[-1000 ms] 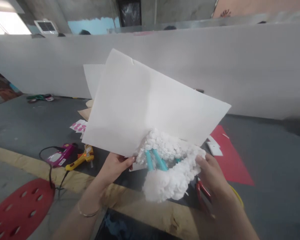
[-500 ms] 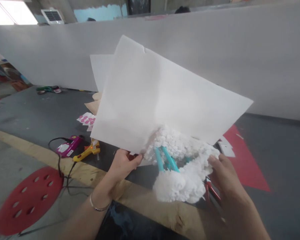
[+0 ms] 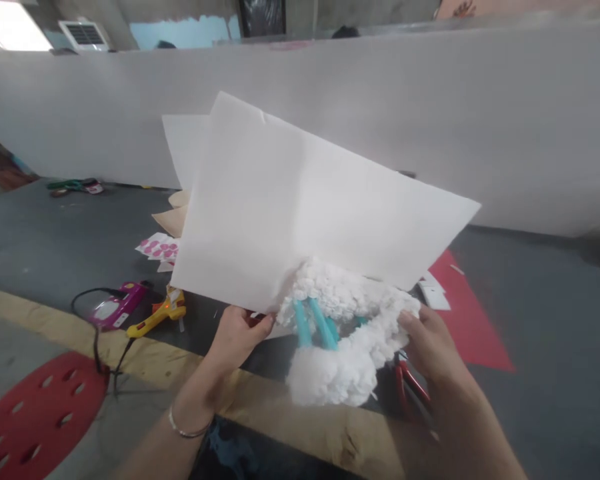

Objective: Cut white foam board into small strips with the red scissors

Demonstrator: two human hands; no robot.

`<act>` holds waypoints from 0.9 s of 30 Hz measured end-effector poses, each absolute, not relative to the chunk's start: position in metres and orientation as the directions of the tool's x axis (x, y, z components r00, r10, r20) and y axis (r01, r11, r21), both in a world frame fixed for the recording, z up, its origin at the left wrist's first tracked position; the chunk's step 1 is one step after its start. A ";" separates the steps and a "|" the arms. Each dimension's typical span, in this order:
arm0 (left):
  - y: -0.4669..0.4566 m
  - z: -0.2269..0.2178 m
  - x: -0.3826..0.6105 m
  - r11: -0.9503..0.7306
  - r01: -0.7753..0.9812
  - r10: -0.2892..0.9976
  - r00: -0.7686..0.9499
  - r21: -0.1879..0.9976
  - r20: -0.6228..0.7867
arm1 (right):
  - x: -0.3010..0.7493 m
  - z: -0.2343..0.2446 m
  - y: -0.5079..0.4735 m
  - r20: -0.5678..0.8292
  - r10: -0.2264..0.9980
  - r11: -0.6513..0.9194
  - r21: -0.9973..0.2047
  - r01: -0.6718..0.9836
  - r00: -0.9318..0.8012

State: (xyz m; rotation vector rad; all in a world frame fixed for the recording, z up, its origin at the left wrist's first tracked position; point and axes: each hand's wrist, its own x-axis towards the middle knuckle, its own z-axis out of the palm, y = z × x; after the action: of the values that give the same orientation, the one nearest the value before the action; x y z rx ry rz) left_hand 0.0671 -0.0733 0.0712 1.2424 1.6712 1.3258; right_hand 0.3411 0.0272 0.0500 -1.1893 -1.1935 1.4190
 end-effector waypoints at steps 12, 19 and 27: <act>-0.072 0.069 0.064 0.102 0.077 0.955 -0.286 0.992 -0.076 | 0.352 0.028 0.041 -0.106 0.979 -0.118 -0.991 -0.066 -0.172; -0.072 0.061 0.063 0.089 -0.072 0.947 -0.302 0.993 -0.107 | 0.353 0.032 0.046 -0.118 0.966 -0.133 -0.990 -0.053 -0.228; -0.065 0.046 0.061 0.030 -0.141 0.893 -0.441 0.990 -0.090 | 0.342 0.033 0.046 -0.137 0.954 -0.139 -0.990 0.012 -0.265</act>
State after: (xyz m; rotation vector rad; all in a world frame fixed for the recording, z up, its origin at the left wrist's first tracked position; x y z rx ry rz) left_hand 0.0609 -0.0648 0.0461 0.8093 1.4613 1.5480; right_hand 0.3415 0.0460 0.0327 -1.1681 -1.3308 1.5163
